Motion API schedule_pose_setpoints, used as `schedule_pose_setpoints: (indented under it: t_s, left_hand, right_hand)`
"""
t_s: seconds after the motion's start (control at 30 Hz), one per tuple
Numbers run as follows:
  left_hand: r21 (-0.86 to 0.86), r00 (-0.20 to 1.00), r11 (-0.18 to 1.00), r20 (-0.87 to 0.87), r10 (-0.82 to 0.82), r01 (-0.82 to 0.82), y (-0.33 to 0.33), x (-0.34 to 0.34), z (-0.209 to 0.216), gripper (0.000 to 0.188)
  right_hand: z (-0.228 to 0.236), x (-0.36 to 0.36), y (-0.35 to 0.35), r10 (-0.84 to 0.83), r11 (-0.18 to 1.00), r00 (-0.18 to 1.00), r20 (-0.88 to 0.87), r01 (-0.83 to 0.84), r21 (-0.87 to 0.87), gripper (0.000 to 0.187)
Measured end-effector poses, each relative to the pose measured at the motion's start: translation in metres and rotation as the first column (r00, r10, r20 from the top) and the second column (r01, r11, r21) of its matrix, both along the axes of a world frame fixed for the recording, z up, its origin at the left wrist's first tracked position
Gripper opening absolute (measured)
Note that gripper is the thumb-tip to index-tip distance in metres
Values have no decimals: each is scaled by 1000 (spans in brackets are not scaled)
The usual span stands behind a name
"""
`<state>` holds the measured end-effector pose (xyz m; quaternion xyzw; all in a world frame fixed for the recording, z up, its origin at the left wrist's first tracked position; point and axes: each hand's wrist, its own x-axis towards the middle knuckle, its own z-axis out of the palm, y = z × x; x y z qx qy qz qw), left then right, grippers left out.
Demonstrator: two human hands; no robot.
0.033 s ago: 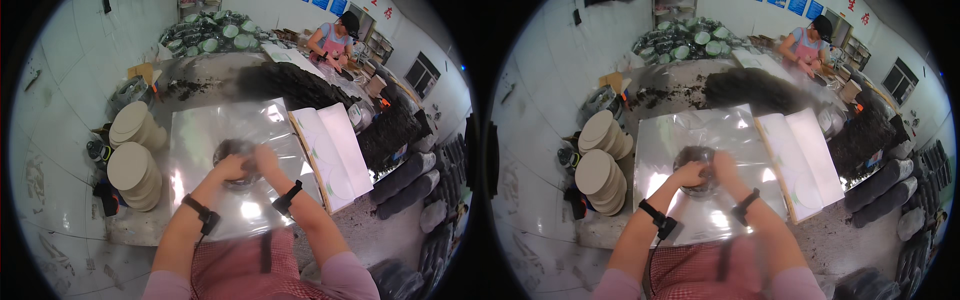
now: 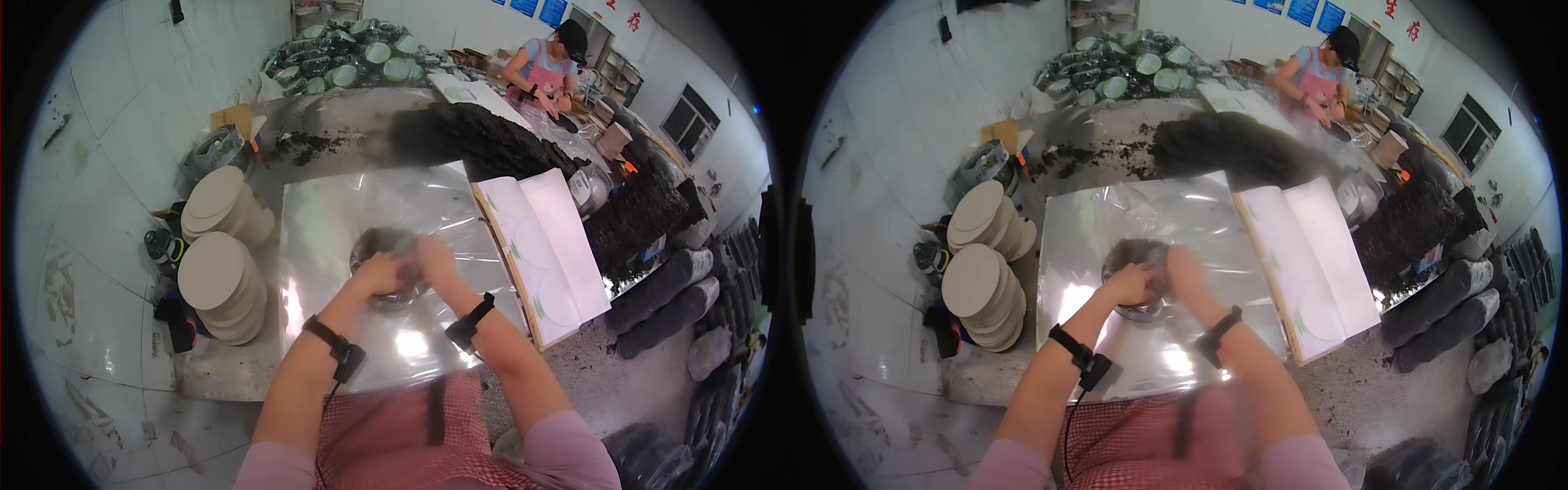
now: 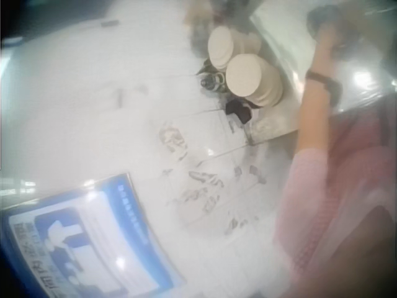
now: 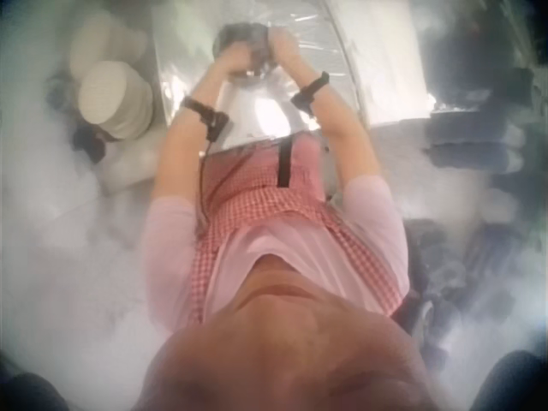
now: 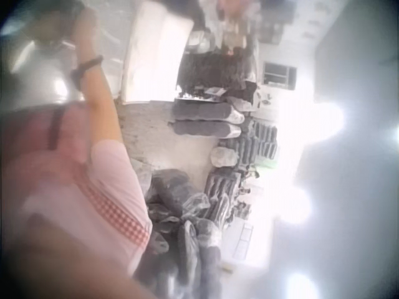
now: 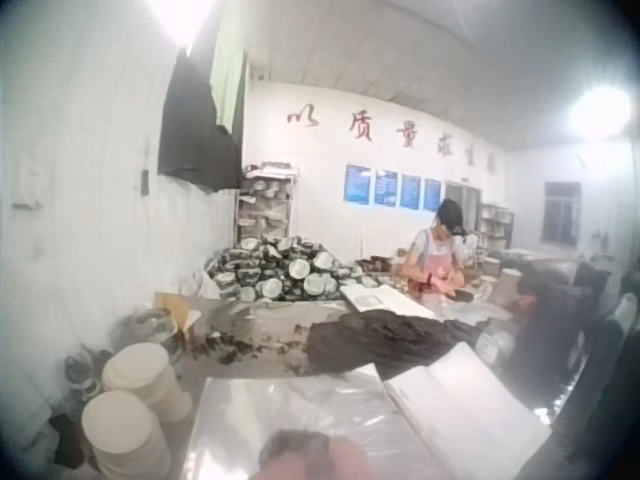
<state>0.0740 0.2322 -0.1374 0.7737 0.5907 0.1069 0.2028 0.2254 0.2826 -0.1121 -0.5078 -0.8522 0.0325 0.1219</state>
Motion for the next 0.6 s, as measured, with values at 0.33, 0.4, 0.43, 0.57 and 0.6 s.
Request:
schedule_pose_setpoints:
  t_s: [0.33,0.4,0.43,0.57,0.6]
  left_hand:
    - [-181,966,983,-255,-42,-5,-7,-6,25,60]
    - [-161,971,987,-235,-37,-1,-2,8,23,67]
    - [-162,973,986,-223,-60,23,0,18,21,67]
    - [-135,980,991,-196,-27,0,-2,14,21,65]
    - [-121,984,993,-177,-34,12,2,16,20,64]
  right_hand:
    - [72,35,-47,181,973,861,-476,-228,-42,21]
    - [59,64,-110,292,863,901,-320,-392,-318,29]
    - [26,77,-127,378,806,906,-188,-422,-415,34]
    - [-41,88,-102,252,961,958,134,-264,82,47]
    - [-14,88,-93,264,920,964,42,-265,291,58]
